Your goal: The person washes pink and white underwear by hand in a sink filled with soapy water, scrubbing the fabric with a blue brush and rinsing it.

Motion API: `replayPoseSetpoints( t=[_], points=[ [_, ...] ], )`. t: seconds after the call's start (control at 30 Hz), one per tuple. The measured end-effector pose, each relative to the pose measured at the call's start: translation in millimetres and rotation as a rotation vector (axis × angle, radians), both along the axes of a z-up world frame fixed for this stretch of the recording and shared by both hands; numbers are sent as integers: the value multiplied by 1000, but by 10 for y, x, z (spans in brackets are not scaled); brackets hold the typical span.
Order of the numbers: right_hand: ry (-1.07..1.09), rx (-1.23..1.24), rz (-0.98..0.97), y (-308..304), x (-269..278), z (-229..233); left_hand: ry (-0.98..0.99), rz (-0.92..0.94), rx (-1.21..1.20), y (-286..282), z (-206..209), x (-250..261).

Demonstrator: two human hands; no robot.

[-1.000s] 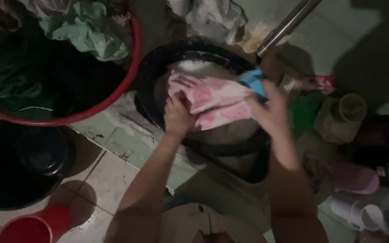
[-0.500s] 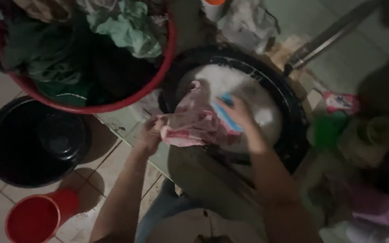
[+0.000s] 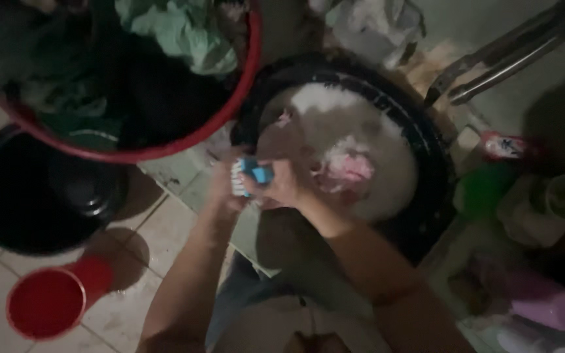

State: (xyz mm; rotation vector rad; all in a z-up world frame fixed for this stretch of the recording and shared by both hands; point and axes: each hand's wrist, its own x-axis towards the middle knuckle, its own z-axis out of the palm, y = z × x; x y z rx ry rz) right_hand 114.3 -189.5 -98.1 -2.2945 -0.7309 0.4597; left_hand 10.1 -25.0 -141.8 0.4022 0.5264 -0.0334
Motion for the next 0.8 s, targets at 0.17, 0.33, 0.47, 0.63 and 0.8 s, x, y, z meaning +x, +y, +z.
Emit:
replayPoseSetpoints(
  t=[0.17,0.33,0.47,0.63,0.8],
  points=[
    [-266,-72,-35,-310,555,580,83,-46,34,203,306,-69],
    [-469,84,-118,50,-103,587,-135,-123,223,101,688,-257],
    [-352,74,21,-244,219,286,82,-33,-103,203,1252,-179],
    [-517,-166,-281,-1370,912,340,149,-267,-2,-52,1614,146],
    [-483,393,392,-1306,735,639,-111,-693,541,-641,2660,735]
  ],
)
